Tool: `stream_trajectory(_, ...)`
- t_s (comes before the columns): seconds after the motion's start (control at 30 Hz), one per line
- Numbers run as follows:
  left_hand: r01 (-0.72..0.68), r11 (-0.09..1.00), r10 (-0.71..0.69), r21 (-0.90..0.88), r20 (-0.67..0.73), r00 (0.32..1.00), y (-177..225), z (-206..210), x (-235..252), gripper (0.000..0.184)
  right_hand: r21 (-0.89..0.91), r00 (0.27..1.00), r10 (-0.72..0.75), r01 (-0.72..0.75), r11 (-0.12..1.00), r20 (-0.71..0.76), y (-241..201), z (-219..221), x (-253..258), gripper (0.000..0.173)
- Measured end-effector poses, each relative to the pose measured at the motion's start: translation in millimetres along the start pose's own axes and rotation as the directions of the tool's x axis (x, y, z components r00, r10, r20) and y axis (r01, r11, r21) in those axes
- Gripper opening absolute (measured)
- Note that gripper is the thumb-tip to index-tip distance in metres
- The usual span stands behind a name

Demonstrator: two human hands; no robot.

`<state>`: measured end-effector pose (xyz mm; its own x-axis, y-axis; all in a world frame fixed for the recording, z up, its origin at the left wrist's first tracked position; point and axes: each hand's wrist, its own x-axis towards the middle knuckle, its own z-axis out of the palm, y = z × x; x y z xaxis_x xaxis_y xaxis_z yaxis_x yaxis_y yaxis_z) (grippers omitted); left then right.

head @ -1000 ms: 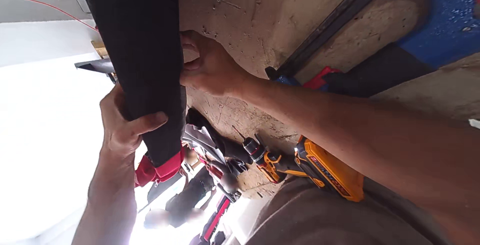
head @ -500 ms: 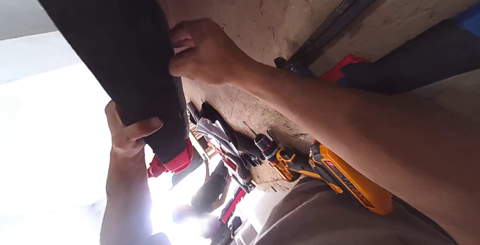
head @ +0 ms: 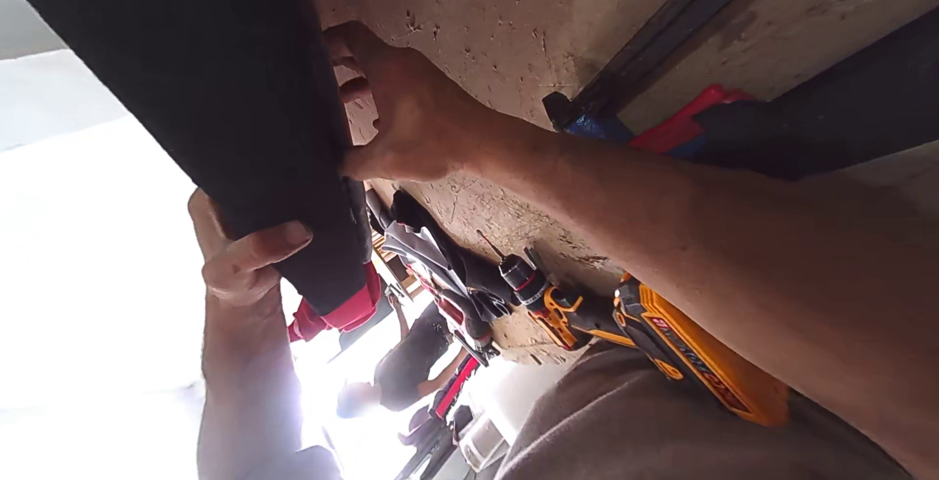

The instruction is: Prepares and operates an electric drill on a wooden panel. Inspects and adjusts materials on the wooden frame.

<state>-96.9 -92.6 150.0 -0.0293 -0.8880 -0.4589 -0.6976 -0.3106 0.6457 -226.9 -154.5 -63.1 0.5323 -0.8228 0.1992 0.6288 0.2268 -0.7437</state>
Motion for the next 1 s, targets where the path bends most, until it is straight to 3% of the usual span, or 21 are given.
stream_trajectory(0.17, 0.001, 1.000, -0.001, -0.016, -0.009, 1.000, -8.7, 6.0, 1.0, 0.044, 0.023, 0.998, 0.055, -0.055, 0.998, -0.002, 3.5, 1.3, -6.9, 0.090)
stream_trajectory(0.33, 0.031, 1.000, -0.031, -0.003, -0.008, 0.999, -13.9, 16.2, 3.9, 0.050, -0.140, 0.994, 0.093, -0.084, 0.987, 0.055, -0.9, -8.2, -10.7, 0.085)
stream_trajectory(0.43, 0.043, 0.999, -0.043, 0.016, -0.035, 0.998, -15.5, 18.9, 3.2, 0.054, -0.286, 0.972, 0.193, -0.149, 0.947, 0.131, -19.0, -19.6, -11.4, 0.078)
stream_trajectory(0.47, 0.047, 0.998, -0.045, 0.030, -0.048, 0.998, -15.6, 19.3, 3.8, 0.055, -0.417, 0.955, 0.244, -0.154, 0.896, 0.171, -34.5, -27.8, -13.1, 0.071)
stream_trajectory(0.53, 0.081, 0.995, -0.075, 0.061, -0.098, 0.992, -18.4, 23.6, 5.9, 0.060, -0.727, 0.898, 0.379, -0.106, 0.678, 0.222, -76.7, -46.0, -27.8, 0.049)
stream_trajectory(0.6, 0.156, 0.976, -0.128, 0.149, -0.179, 0.975, -26.5, 34.5, 6.7, 0.066, -0.891, 0.913, 0.345, 0.041, 0.452, 0.217, -114.7, -64.9, -64.6, 0.039)
stream_trajectory(0.7, 0.349, 0.860, -0.258, 0.371, -0.274, 0.926, -42.7, 62.2, 14.6, 0.080, -0.960, 0.957, 0.162, 0.208, 0.187, 0.239, -149.4, -102.2, -131.3, 0.045)
stream_trajectory(0.77, 0.447, 0.770, -0.363, 0.455, -0.263, 0.894, -59.4, 89.3, 27.0, 0.091, -0.968, 0.951, 0.193, 0.225, 0.109, 0.243, -157.7, -130.9, -164.8, 0.048)
stream_trajectory(0.83, 0.472, 0.744, -0.406, 0.472, -0.241, 0.881, -81.6, 115.1, 37.4, 0.097, -0.967, 0.914, 0.319, 0.250, 0.041, 0.250, -163.2, -151.7, -181.6, 0.047)
stream_trajectory(0.9, 0.428, 0.777, -0.343, 0.460, -0.261, 0.902, -98.1, 127.0, 36.8, 0.099, -0.959, 0.864, 0.447, 0.281, -0.041, 0.234, -165.9, -158.5, -182.3, 0.054)
stream_trajectory(1.0, 0.275, 0.865, -0.159, 0.420, -0.290, 0.944, -100.5, 121.4, 10.6, 0.101, -0.926, 0.816, 0.524, 0.357, -0.125, 0.244, -155.8, -153.3, -173.3, 0.068)
